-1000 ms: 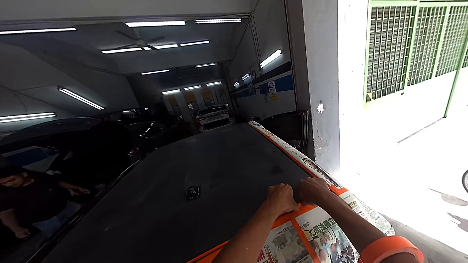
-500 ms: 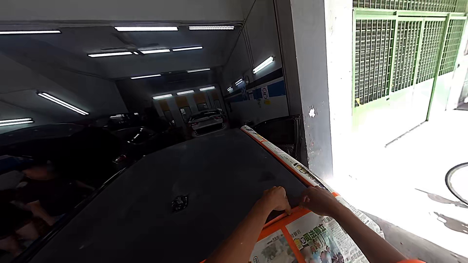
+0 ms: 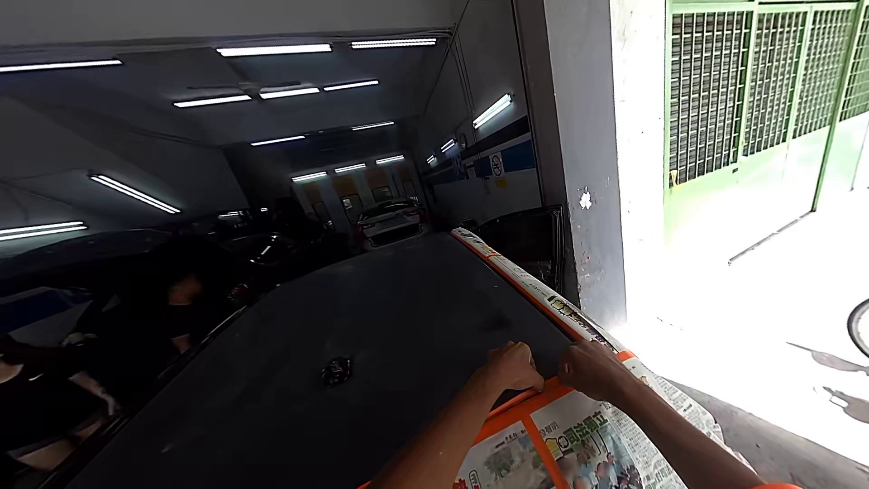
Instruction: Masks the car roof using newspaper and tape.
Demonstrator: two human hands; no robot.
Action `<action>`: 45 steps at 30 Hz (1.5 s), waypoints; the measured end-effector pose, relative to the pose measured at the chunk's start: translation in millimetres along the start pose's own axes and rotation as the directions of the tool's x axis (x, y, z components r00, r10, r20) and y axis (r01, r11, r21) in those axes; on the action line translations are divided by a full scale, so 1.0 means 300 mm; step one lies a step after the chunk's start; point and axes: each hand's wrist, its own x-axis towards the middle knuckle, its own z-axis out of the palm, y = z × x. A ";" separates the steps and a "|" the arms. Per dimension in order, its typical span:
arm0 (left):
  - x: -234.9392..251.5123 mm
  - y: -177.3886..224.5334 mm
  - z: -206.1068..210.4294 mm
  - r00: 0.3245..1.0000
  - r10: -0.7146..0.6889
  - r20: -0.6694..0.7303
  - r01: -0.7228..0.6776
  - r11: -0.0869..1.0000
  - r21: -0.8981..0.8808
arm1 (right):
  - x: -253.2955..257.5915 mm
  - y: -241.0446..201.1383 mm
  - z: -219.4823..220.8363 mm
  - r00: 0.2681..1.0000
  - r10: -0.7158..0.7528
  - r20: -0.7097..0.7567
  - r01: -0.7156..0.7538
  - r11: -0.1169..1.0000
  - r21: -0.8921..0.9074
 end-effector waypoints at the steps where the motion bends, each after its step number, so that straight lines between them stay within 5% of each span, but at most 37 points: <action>1: 0.000 0.004 0.003 1.000 -0.011 -0.014 0.011 1.000 0.004 | -0.002 -0.002 -0.001 1.000 -0.007 -0.001 0.007 1.000 -0.004; 7: -0.013 0.067 -0.019 0.998 -0.057 -0.021 0.059 0.991 0.119 | 0.016 0.007 -0.030 0.999 0.006 0.041 -0.005 1.000 -0.025; 13: 0.022 0.144 -0.034 1.000 -0.021 -0.023 0.026 0.975 0.219 | 0.016 0.169 0.178 0.946 0.121 -0.300 0.058 0.848 0.526; 15: 0.044 0.179 -0.042 1.000 -0.002 -0.014 0.005 0.968 0.251 | 0.009 0.153 0.224 0.880 0.191 -0.435 0.058 0.865 0.498; 20: 0.076 0.222 -0.036 0.999 0.052 -0.010 -0.047 0.953 0.300 | -0.004 0.132 0.233 0.830 0.239 -0.504 0.025 0.887 0.462; 33: -0.065 0.023 0.007 0.992 0.107 0.061 -0.120 0.953 0.279 | 0.000 0.138 0.243 0.839 0.218 -0.498 0.014 0.907 0.422; 45: -0.185 -0.116 0.046 0.981 0.190 -0.030 -0.172 0.937 0.305 | 0.011 0.134 0.241 0.832 0.231 -0.504 0.007 0.904 0.427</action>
